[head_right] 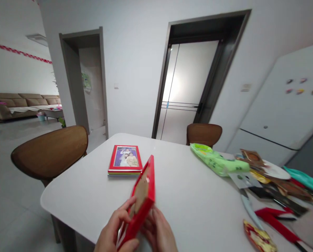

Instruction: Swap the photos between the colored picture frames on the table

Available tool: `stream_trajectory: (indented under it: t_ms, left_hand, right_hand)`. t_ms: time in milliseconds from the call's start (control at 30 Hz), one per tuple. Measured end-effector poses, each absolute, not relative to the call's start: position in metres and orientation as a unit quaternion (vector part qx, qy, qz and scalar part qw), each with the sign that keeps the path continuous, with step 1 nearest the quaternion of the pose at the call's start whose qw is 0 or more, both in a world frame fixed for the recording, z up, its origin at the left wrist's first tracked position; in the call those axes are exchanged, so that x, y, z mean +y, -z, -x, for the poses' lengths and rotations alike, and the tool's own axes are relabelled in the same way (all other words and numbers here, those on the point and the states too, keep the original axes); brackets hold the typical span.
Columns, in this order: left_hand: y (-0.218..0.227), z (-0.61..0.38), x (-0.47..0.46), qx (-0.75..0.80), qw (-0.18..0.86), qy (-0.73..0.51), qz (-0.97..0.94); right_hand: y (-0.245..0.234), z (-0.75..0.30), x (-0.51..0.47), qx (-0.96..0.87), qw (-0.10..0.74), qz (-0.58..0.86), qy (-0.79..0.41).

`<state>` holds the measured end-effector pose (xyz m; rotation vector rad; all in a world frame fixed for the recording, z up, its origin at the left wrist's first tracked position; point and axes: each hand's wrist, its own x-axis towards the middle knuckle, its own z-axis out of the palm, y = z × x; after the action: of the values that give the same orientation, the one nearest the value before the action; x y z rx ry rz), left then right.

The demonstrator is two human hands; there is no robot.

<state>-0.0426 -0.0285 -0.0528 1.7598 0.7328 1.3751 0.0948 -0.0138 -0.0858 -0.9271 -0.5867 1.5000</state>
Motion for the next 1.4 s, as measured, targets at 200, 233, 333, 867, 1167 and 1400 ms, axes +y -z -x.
stream_trajectory:
  t_ms: [200, 233, 333, 867, 1167, 1400]
  left_hand:
    - [0.024, 0.008, -0.022, 0.228, 0.583, -0.608, -0.488]
    - [0.023, 0.005, -0.015, 0.226, 0.597, -0.599, -0.483]
    - [0.032, -0.006, 0.005, 0.224, 0.632, -0.541, -0.508]
    - [0.086, -0.071, 0.031, 0.432, 0.397, -0.341, -0.734]
    - [0.09, 0.017, 0.09, 0.509, 0.475, -0.476, -0.537]
    - [0.09, 0.065, 0.107, 0.489, 0.547, -0.568, -0.373]
  right_hand:
    - [0.062, -0.102, -0.006, -0.187, 0.683, 0.373, -0.599]
    - [0.058, -0.12, -0.003, -0.195, 0.679, 0.4, -0.583]
    - [0.053, -0.187, 0.012, -0.238, 0.632, 0.525, -0.518]
    - [0.075, -0.314, 0.056, -0.486, 0.306, 0.811, -0.114]
    - [0.048, -0.153, 0.106, -0.728, 0.257, 0.635, -0.016]
    - [0.049, -0.044, 0.132, -0.809, 0.229, 0.542, 0.003]
